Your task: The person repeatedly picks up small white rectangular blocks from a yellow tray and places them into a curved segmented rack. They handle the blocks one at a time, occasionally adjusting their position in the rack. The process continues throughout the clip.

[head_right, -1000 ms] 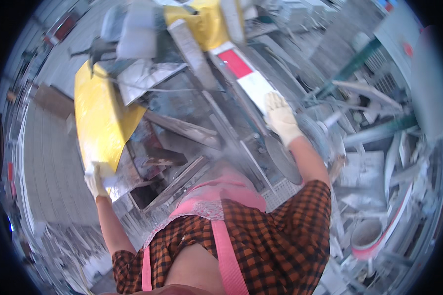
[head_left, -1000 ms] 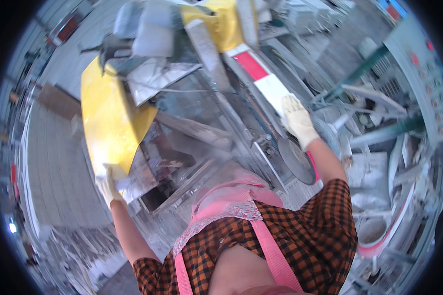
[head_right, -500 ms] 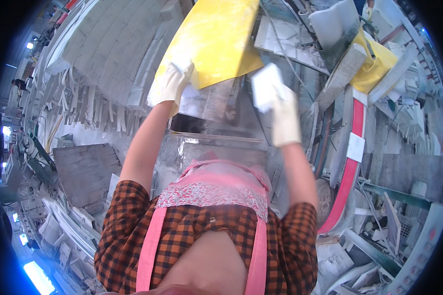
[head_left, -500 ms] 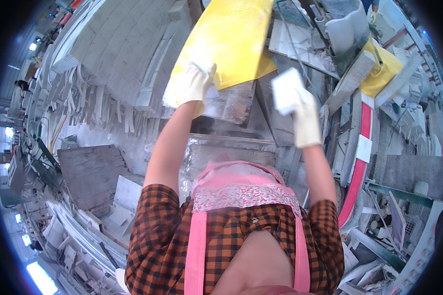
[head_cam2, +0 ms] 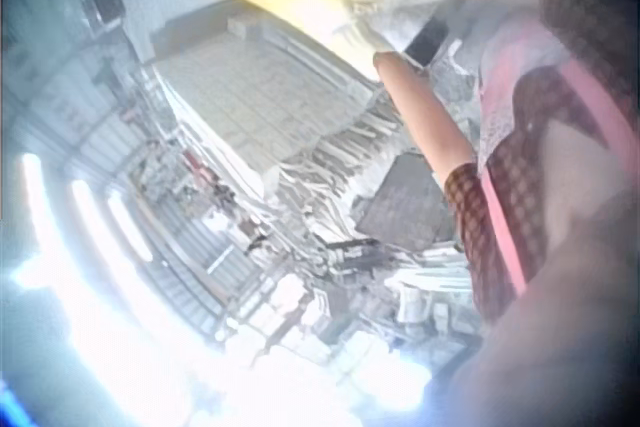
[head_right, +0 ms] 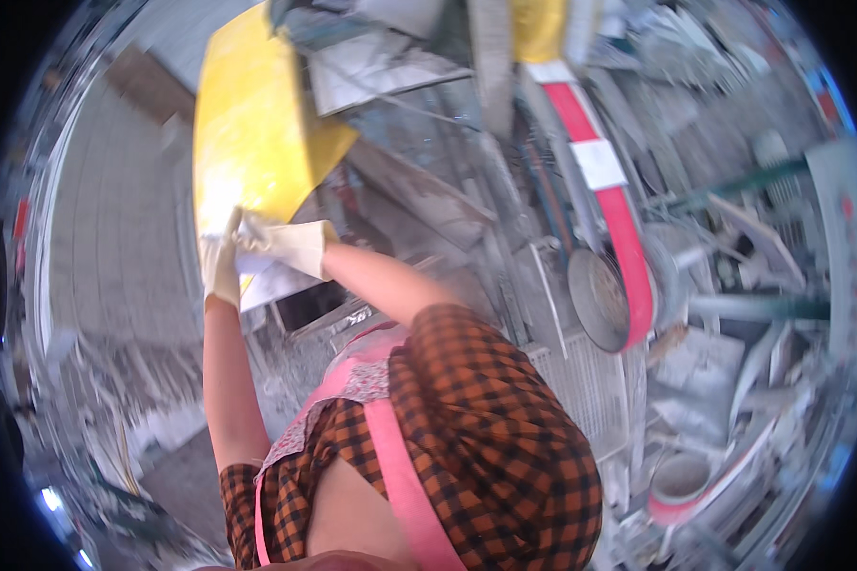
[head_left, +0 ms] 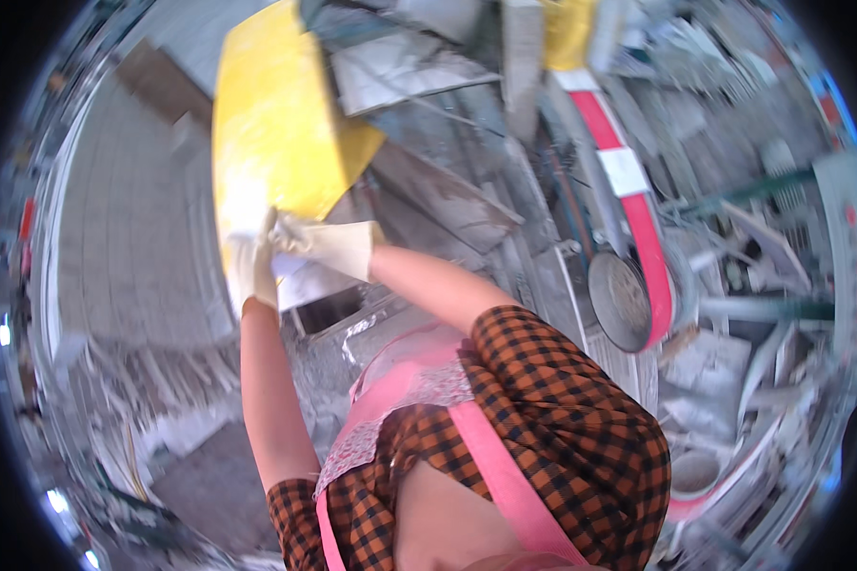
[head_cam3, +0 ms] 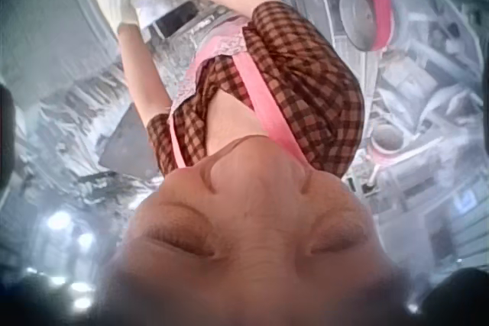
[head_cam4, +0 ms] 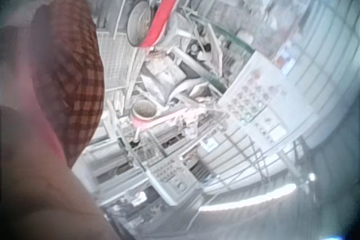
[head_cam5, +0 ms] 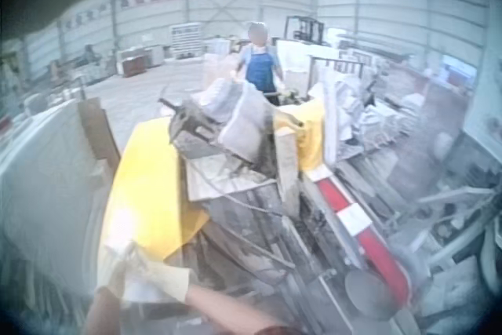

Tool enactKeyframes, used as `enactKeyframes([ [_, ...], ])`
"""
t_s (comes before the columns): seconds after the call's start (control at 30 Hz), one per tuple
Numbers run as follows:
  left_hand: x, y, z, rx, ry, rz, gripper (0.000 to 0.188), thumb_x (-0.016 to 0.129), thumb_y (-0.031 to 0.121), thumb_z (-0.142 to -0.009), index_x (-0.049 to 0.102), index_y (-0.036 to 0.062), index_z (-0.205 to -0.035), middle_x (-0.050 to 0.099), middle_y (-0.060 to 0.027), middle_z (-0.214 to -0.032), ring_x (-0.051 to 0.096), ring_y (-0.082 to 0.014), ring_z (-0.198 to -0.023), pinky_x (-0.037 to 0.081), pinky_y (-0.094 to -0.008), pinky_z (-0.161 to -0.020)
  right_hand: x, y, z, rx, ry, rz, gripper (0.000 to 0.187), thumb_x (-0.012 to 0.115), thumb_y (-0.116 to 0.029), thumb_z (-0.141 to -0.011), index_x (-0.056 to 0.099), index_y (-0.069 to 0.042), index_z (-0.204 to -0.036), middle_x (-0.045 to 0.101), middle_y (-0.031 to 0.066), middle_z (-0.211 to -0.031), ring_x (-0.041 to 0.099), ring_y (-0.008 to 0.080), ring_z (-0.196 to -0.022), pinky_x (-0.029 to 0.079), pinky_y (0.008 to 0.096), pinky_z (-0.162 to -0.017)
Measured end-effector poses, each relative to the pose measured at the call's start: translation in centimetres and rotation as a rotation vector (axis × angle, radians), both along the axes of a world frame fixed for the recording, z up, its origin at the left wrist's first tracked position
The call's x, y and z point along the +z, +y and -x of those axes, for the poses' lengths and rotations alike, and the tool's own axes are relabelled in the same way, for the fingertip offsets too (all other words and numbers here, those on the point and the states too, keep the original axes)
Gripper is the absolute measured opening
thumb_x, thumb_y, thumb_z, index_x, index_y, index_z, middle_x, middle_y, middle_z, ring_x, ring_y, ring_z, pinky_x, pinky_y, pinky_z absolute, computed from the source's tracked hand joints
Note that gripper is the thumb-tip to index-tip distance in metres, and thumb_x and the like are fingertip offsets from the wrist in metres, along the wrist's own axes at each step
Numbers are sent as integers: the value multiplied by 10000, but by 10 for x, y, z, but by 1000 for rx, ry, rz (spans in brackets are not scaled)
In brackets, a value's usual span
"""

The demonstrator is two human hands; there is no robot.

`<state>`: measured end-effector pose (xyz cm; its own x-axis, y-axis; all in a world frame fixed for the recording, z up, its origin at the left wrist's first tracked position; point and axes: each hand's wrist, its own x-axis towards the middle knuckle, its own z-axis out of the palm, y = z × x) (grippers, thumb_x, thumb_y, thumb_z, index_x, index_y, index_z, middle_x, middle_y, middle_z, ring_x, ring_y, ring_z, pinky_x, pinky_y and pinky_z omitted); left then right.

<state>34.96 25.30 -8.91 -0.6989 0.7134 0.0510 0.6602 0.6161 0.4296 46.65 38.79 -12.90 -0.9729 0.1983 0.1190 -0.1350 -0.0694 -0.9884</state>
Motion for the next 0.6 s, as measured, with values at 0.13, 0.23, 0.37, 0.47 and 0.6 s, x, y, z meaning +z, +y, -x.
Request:
enactKeyframes([
  [0.13,19,34,-47,315,68,-61,817,695,415,-914,394,-55,-1510,537,-270,-1428,498,-376,-1326,377,-405,-1126,16,59,-66,-155,-26,-687,603,607,-425,-969,551,-27,-1419,566,189,-1440,525,336,-1300,413,417,-1114],
  [0.23,38,40,-78,488,-162,-325,874,750,401,-879,365,-107,-1476,489,-265,-1484,499,-364,-1333,395,-416,-1102,18,140,-163,-438,-21,-788,325,666,-272,-916,728,-104,-1188,720,131,-1132,638,335,-1055,503,425,-976],
  [0.37,46,42,-87,504,-327,-416,751,736,348,-911,417,-67,-1450,498,-220,-1469,527,-321,-1290,421,-408,-1071,20,238,-337,-1055,-370,-809,307,534,-153,-904,750,-70,-1106,725,212,-1102,697,366,-1012,539,420,-891],
  [0.47,36,39,-73,491,-317,-365,872,702,422,-932,302,-29,-1562,362,-201,-1604,394,-334,-1441,331,-408,-1172,32,275,-437,-987,-545,-1198,437,564,-71,-858,646,-38,-1286,652,183,-1291,587,355,-1228,462,437,-1033],
  [0.6,15,29,-49,387,-77,-150,827,704,427,-909,357,12,-1535,427,-236,-1525,448,-359,-1389,373,-414,-1136,23,283,-479,-434,-1038,-1455,838,786,-195,-758,427,-60,-1504,477,182,-1491,419,343,-1415,371,445,-1139],
])
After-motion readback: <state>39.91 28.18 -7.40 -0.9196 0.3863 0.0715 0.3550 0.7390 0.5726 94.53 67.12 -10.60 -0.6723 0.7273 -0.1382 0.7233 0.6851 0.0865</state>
